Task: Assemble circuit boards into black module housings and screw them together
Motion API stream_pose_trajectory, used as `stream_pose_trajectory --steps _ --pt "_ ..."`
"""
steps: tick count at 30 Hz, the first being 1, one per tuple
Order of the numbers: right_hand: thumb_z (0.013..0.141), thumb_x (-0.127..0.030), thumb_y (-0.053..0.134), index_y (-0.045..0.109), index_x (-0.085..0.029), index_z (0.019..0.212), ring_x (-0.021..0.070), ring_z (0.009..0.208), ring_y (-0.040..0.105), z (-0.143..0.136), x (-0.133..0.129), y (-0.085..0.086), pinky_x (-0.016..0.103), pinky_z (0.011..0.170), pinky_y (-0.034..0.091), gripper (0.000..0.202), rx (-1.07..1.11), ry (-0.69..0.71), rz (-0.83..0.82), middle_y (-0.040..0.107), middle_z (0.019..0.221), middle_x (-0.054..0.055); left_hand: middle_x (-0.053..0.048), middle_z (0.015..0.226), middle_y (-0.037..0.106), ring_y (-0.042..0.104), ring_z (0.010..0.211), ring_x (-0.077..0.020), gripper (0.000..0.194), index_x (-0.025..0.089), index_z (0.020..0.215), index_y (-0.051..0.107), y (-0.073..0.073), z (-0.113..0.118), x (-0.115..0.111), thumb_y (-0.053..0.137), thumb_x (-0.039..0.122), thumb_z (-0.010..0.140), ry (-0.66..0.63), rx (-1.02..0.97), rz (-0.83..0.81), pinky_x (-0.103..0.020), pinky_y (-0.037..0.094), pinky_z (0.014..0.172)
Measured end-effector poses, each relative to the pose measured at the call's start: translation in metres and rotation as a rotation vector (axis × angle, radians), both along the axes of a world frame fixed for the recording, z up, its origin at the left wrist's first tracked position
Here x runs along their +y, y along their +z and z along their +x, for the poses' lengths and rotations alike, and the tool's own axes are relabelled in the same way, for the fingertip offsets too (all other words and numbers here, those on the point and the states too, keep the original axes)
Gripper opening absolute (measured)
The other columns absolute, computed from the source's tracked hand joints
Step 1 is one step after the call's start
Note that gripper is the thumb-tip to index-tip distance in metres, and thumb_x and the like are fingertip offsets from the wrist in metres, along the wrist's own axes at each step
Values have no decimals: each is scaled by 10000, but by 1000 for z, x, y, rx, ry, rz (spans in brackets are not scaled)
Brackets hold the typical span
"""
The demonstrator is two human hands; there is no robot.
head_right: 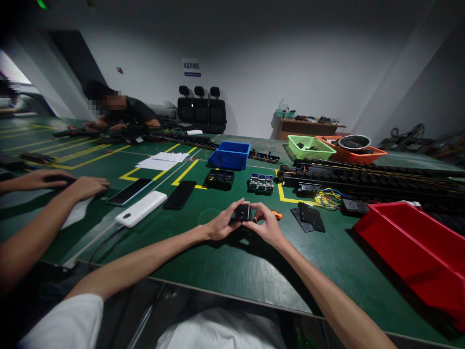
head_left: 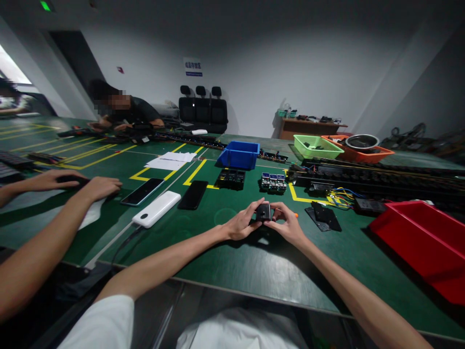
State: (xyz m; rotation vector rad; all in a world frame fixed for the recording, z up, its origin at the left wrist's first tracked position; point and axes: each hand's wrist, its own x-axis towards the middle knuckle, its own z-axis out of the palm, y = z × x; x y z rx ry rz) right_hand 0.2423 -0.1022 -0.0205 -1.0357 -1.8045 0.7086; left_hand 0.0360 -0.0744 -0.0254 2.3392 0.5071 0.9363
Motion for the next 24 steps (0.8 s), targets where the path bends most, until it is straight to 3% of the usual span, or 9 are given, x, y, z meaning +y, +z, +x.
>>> stream_pose_trajectory --steps 4,7,16,19,24 --pt "755 -400 691 513 -219 1184 156 684 534 1 0 -1 290 670 466 499 10 65 -26 539 766 -7 -113 1485 302 341 1361 -248 767 246 1482 4 -2 0 2 476 248 878 -5 17 33 -443 297 1125" --pt "770 -387 681 510 -209 1146 148 667 520 1 0 -1 275 636 449 450 3 66 -3 524 756 -11 -110 1499 274 310 1376 -252 776 252 1482 -23 -2 0 2 466 245 881 -25 16 52 -458 283 1130" --pt "806 -354 643 497 -205 1169 130 638 511 -1 -1 -1 269 616 447 419 -23 53 51 537 790 -4 -128 1475 284 318 1360 -270 778 244 1485 33 -4 0 2 493 231 858 -14 2 86 -471 314 1107" --pt "807 -360 643 506 -202 1157 130 624 504 -2 1 -3 260 587 440 408 -5 41 32 540 769 -5 -129 1445 330 371 1322 -273 798 240 1480 86 -5 2 2 553 268 833 33 -7 55 -458 338 1092" --pt "830 -358 613 478 -206 1207 122 648 510 -1 5 -7 264 594 458 429 5 72 -38 598 988 50 -140 1360 442 519 1179 -262 874 239 1474 102 -7 5 3 639 301 787 38 -42 -94 -439 409 1018"
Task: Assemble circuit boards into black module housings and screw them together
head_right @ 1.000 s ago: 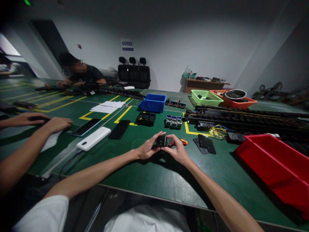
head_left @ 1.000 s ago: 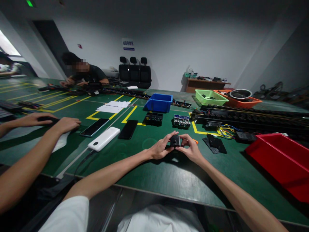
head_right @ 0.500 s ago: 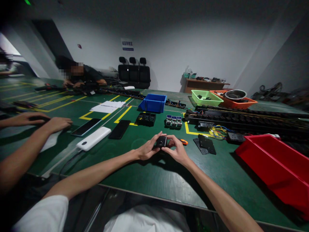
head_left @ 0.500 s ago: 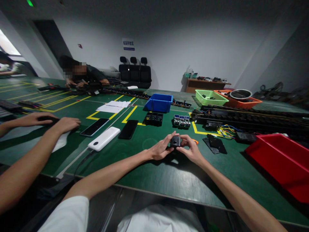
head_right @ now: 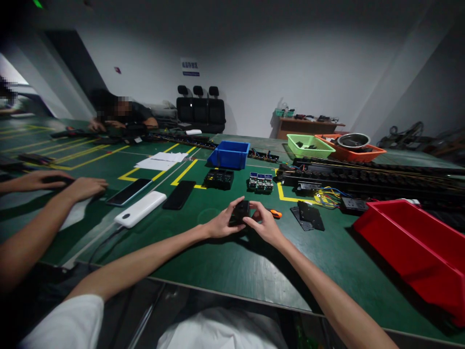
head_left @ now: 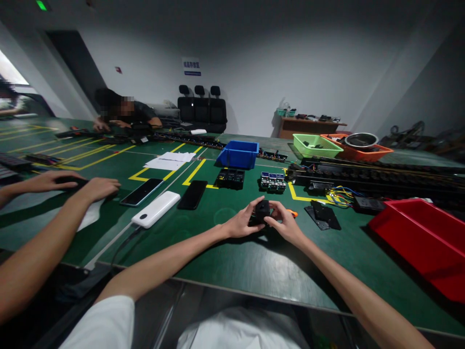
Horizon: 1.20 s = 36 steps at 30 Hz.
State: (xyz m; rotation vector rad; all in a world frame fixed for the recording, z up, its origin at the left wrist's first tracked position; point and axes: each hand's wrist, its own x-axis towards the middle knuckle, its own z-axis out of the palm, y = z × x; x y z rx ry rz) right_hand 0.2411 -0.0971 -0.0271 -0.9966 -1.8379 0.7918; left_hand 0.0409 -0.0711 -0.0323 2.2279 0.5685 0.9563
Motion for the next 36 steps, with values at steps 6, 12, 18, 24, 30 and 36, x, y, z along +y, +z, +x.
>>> stream_pose_trajectory --steps 6,12,18,24,30,36 --pt "822 -409 604 497 -212 1162 137 700 575 2 7 -10 278 597 505 407 116 38 -125 585 1142 80 -126 1208 553 625 988 -209 1030 259 1475 -51 -3 4 2 681 272 752 -29 -84 -229 -399 471 908" --pt "782 -437 645 453 -254 1135 150 729 612 -2 9 -13 314 650 546 441 309 -1 -235 607 1052 49 -91 1047 595 625 917 -196 1033 247 1460 13 -7 4 7 724 262 709 -41 -145 -366 -378 482 848" --pt "780 -384 662 319 -281 1304 161 644 617 0 4 -2 349 671 554 635 284 -44 -240 573 785 -21 -34 935 581 628 781 -156 784 246 1320 228 -12 2 17 717 351 717 -9 -280 -585 -319 518 722" --pt "745 -415 684 484 -244 1170 162 710 620 -3 1 -1 306 581 561 500 227 -39 -310 588 936 25 -44 972 600 636 809 -159 672 251 1241 326 -10 2 23 715 397 713 45 -458 -783 -321 538 702" --pt "848 -475 547 504 -236 1059 161 594 642 -4 3 -1 323 554 568 322 472 43 -528 612 796 -1 -110 1124 613 603 1009 -195 703 166 1220 480 -13 4 25 814 274 611 11 -495 -725 -321 475 874" --pt "854 -502 531 485 -240 1059 169 605 647 -6 4 -10 316 547 546 335 447 145 -613 645 838 21 -98 1077 630 610 970 -190 533 130 1133 549 -11 4 19 756 351 694 -29 -405 -753 -309 484 837"
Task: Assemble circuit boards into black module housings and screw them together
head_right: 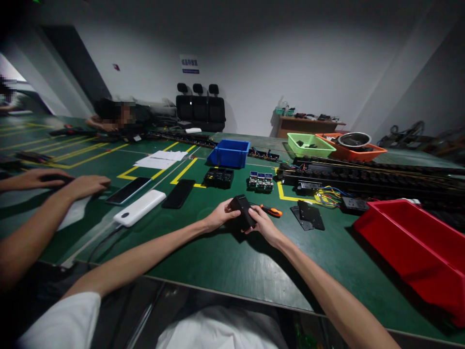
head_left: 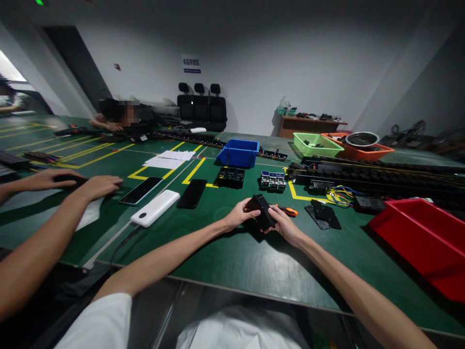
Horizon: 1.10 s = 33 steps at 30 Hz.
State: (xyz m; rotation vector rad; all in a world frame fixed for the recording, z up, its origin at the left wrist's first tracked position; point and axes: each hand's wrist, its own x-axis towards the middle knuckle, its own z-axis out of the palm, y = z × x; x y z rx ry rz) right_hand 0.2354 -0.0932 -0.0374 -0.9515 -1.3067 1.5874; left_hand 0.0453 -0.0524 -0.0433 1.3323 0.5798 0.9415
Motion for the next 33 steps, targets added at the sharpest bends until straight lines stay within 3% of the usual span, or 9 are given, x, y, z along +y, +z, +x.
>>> stream_pose_trajectory --steps 4,7,10,13,17,21,25,28,33 --pt "871 -545 478 496 -236 1081 183 714 650 -1 -1 0 337 610 558 374 -101 31 92 637 881 25 -86 1065 618 624 921 -175 493 150 1120 529 0 2 -2 704 416 743 6 -76 -115 -302 520 774" --pt "884 -522 463 550 -212 1047 188 763 630 6 1 6 316 609 538 360 -322 -3 300 629 878 36 -89 1042 622 644 885 -179 493 169 1130 499 1 3 -1 655 473 774 21 -155 -218 -333 541 763" --pt "888 -445 490 595 -205 1009 194 719 597 22 7 12 333 656 499 288 -680 -232 631 634 825 52 -69 1003 620 670 804 -190 538 236 1216 408 3 1 2 607 510 798 66 -208 -271 -384 559 725" --pt "867 -372 523 623 -214 1010 269 938 562 43 17 13 404 823 455 236 -1004 -422 878 636 968 103 -40 967 594 671 750 -189 599 311 1290 303 6 -1 5 593 508 804 148 -209 -263 -367 563 636" --pt "781 -394 630 657 -194 935 306 1001 522 67 32 2 420 843 434 254 -1256 -370 906 609 1087 139 -32 983 553 628 729 -148 713 317 1313 261 6 -3 5 684 404 745 239 -123 -177 -327 549 623" --pt "809 -370 597 642 -191 833 254 838 568 73 38 -7 351 717 436 186 -1252 -343 812 643 878 106 -26 1010 523 577 761 -128 744 283 1299 296 4 -5 5 722 315 690 397 58 62 -332 534 697" --pt "859 -431 532 615 -193 936 188 664 574 61 30 4 297 610 423 264 -929 -374 715 647 803 55 -35 1051 515 551 916 -156 644 234 1242 383 3 -9 7 699 218 681 564 197 317 -371 462 899" --pt "856 -477 528 629 -186 947 163 594 550 48 19 17 277 564 415 322 -720 -283 655 632 733 30 -52 1096 508 552 948 -170 641 229 1243 393 3 -11 10 687 185 675 592 225 369 -386 434 936" --pt "821 -467 579 662 -185 880 179 705 577 36 9 27 282 637 433 299 -660 -223 665 658 805 37 -72 1201 476 538 1038 -190 654 243 1261 403 2 -11 12 675 152 673 622 196 382 -397 407 975"
